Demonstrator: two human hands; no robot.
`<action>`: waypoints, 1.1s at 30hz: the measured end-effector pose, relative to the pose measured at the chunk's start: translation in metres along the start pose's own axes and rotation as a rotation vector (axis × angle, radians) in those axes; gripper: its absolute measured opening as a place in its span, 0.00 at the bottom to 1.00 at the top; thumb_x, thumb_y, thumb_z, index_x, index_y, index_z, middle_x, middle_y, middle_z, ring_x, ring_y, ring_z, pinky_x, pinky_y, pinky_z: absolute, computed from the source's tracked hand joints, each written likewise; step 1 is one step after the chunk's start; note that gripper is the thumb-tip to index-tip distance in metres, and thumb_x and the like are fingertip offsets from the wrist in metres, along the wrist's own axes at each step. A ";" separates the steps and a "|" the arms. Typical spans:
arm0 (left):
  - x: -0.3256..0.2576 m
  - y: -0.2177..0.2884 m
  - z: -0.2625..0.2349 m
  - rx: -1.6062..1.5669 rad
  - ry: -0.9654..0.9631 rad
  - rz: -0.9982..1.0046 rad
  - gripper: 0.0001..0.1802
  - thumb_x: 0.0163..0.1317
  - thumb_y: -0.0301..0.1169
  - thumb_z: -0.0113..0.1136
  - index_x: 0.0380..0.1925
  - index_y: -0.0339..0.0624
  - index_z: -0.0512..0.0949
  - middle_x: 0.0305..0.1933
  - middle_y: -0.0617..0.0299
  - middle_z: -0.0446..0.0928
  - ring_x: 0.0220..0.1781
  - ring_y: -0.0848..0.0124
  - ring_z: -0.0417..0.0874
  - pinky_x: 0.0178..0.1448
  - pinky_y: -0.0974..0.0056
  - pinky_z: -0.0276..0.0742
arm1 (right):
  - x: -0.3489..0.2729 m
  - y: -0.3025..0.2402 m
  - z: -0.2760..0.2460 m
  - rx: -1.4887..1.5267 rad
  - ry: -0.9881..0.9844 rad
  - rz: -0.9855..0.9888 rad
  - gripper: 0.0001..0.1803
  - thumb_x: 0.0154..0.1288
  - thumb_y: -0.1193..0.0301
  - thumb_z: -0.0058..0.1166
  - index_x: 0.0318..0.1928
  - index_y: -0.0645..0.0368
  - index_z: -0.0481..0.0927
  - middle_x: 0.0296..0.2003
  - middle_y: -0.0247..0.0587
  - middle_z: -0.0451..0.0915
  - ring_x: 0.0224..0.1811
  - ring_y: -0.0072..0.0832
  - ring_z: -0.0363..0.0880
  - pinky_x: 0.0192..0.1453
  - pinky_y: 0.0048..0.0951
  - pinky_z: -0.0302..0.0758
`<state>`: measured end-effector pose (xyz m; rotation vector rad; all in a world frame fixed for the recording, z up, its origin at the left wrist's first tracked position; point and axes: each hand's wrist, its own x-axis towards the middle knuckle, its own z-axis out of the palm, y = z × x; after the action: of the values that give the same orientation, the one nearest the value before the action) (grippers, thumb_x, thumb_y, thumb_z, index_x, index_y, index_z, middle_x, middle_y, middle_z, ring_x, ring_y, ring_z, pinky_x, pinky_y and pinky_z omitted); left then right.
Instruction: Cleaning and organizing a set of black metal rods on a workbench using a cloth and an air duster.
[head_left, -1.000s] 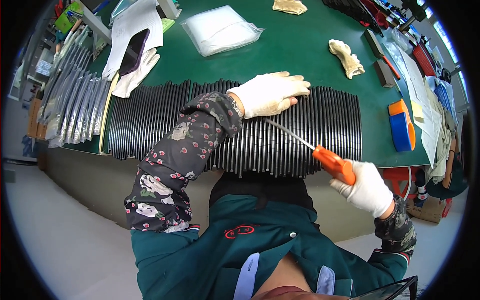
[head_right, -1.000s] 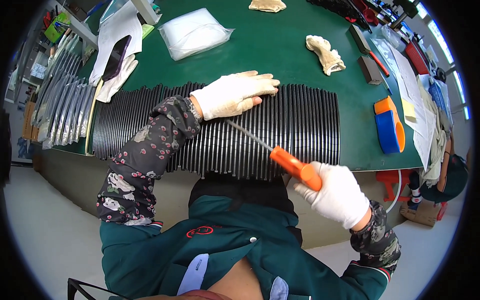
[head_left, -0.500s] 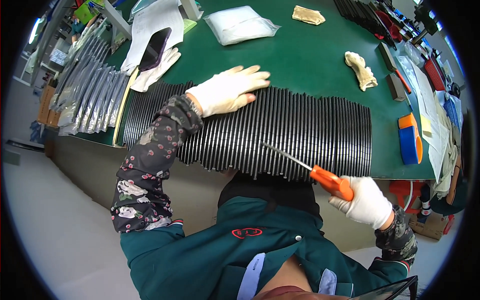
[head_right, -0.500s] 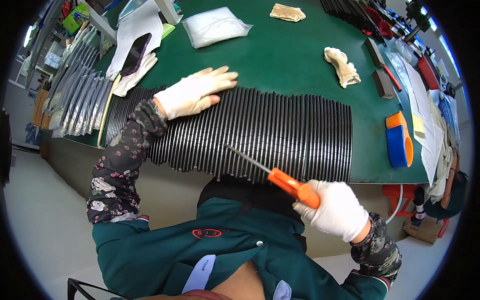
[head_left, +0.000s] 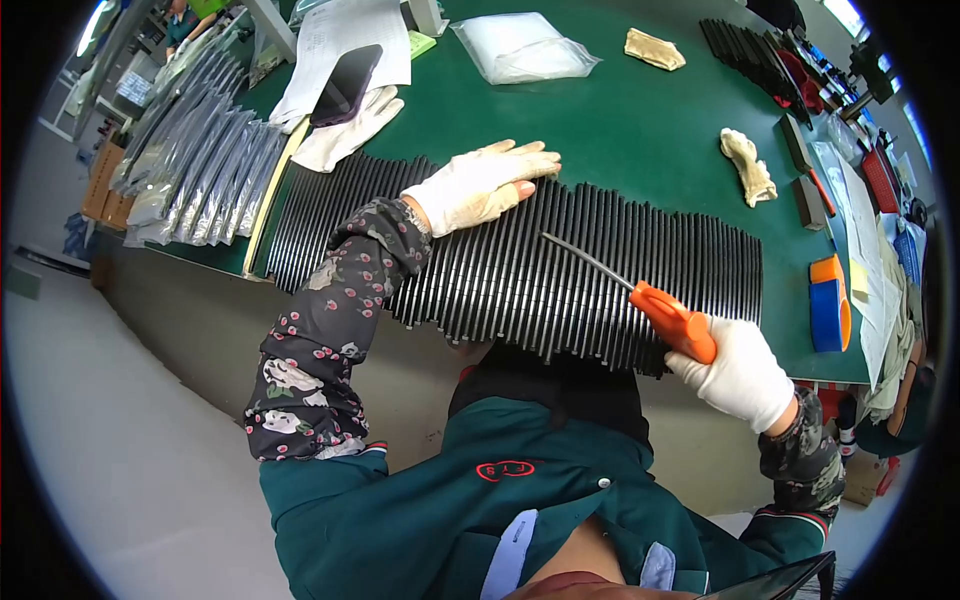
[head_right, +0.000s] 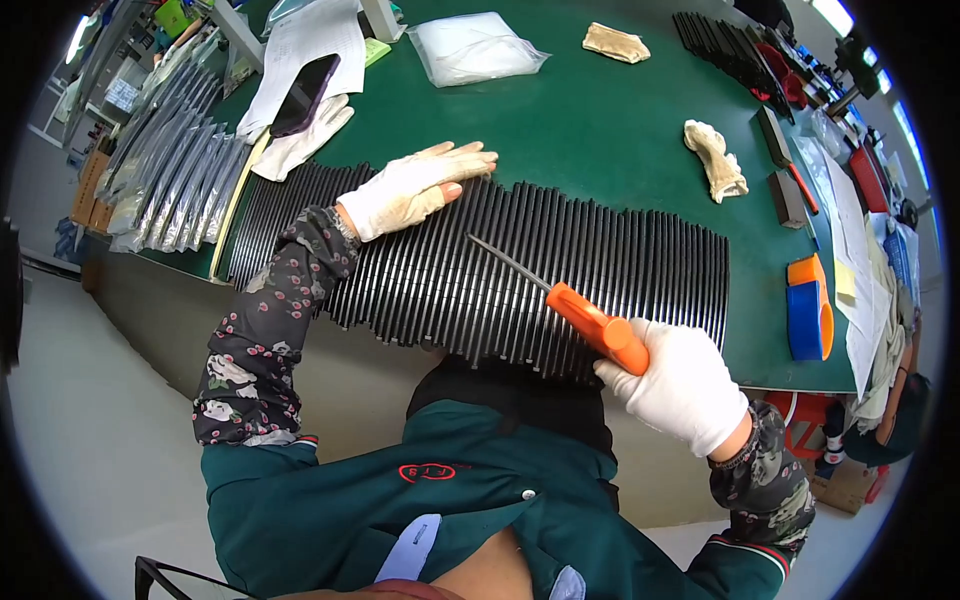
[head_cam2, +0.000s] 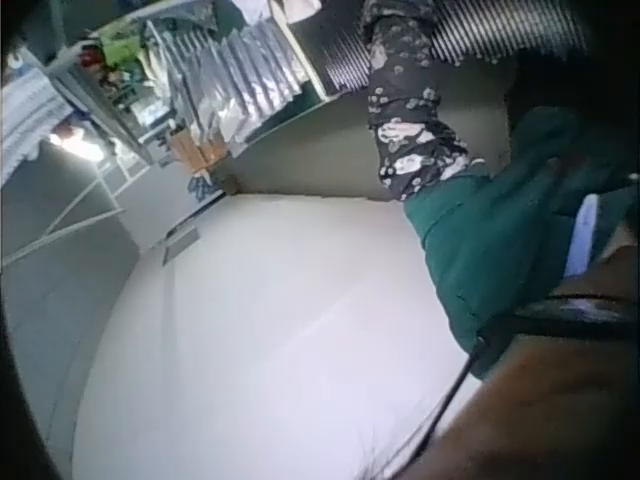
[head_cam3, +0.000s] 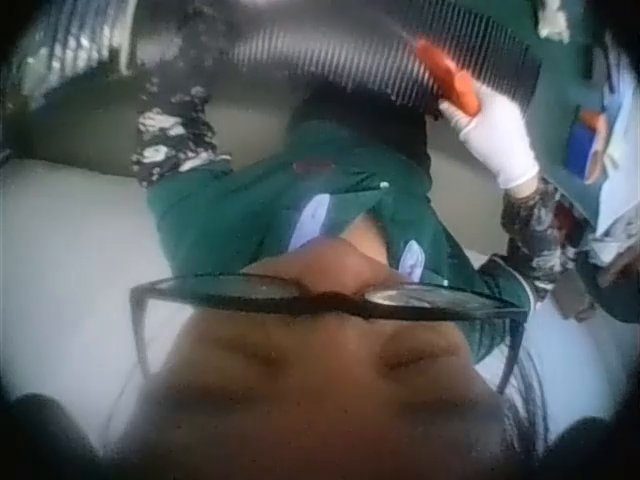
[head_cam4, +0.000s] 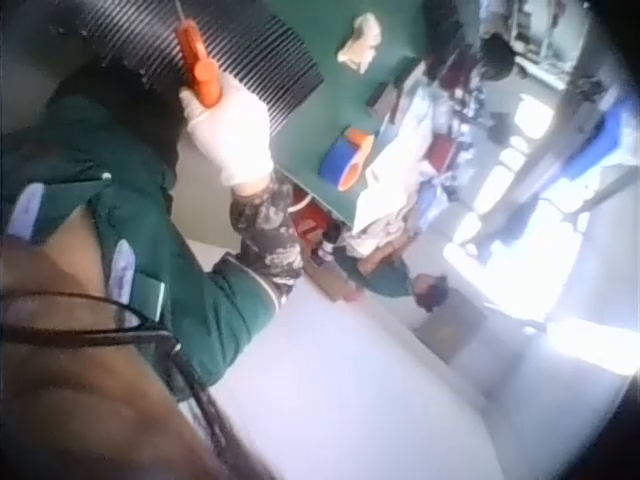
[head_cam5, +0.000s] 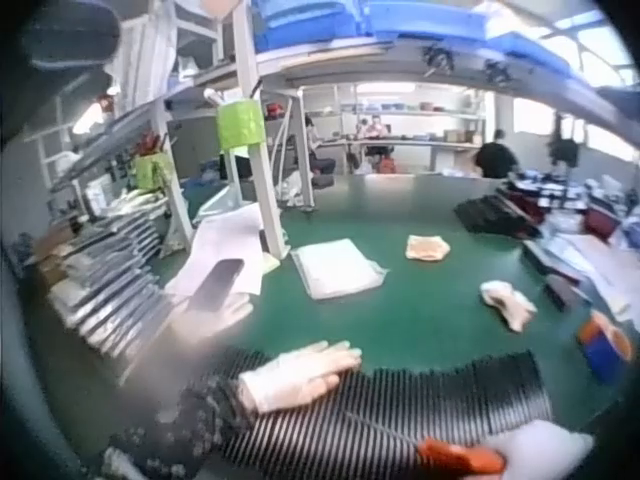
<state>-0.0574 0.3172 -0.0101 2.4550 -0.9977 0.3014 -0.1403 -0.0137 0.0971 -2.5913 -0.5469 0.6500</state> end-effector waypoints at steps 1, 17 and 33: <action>0.001 -0.001 0.001 -0.025 -0.001 0.003 0.19 0.70 0.34 0.48 0.59 0.47 0.71 0.64 0.61 0.71 0.70 0.63 0.66 0.73 0.55 0.60 | 0.000 -0.003 -0.001 -0.061 -0.058 -0.014 0.18 0.55 0.59 0.61 0.41 0.57 0.81 0.27 0.51 0.81 0.31 0.49 0.81 0.38 0.41 0.78; 0.000 -0.015 0.002 -0.218 -0.077 -0.093 0.21 0.72 0.40 0.43 0.61 0.46 0.70 0.64 0.62 0.72 0.71 0.63 0.64 0.76 0.55 0.52 | 0.018 -0.032 -0.002 -0.062 -0.179 -0.094 0.19 0.56 0.57 0.61 0.40 0.58 0.81 0.26 0.52 0.81 0.31 0.49 0.81 0.39 0.41 0.78; 0.000 -0.012 -0.001 -0.577 -0.038 -0.117 0.24 0.75 0.42 0.36 0.56 0.40 0.75 0.60 0.58 0.75 0.65 0.63 0.72 0.72 0.64 0.58 | 0.032 -0.033 0.001 -0.024 -0.098 -0.066 0.18 0.57 0.56 0.60 0.38 0.59 0.80 0.25 0.51 0.80 0.30 0.48 0.81 0.37 0.40 0.76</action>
<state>-0.0486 0.3255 -0.0134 1.9826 -0.8107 -0.0698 -0.1238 0.0288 0.1010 -2.5628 -0.6715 0.7554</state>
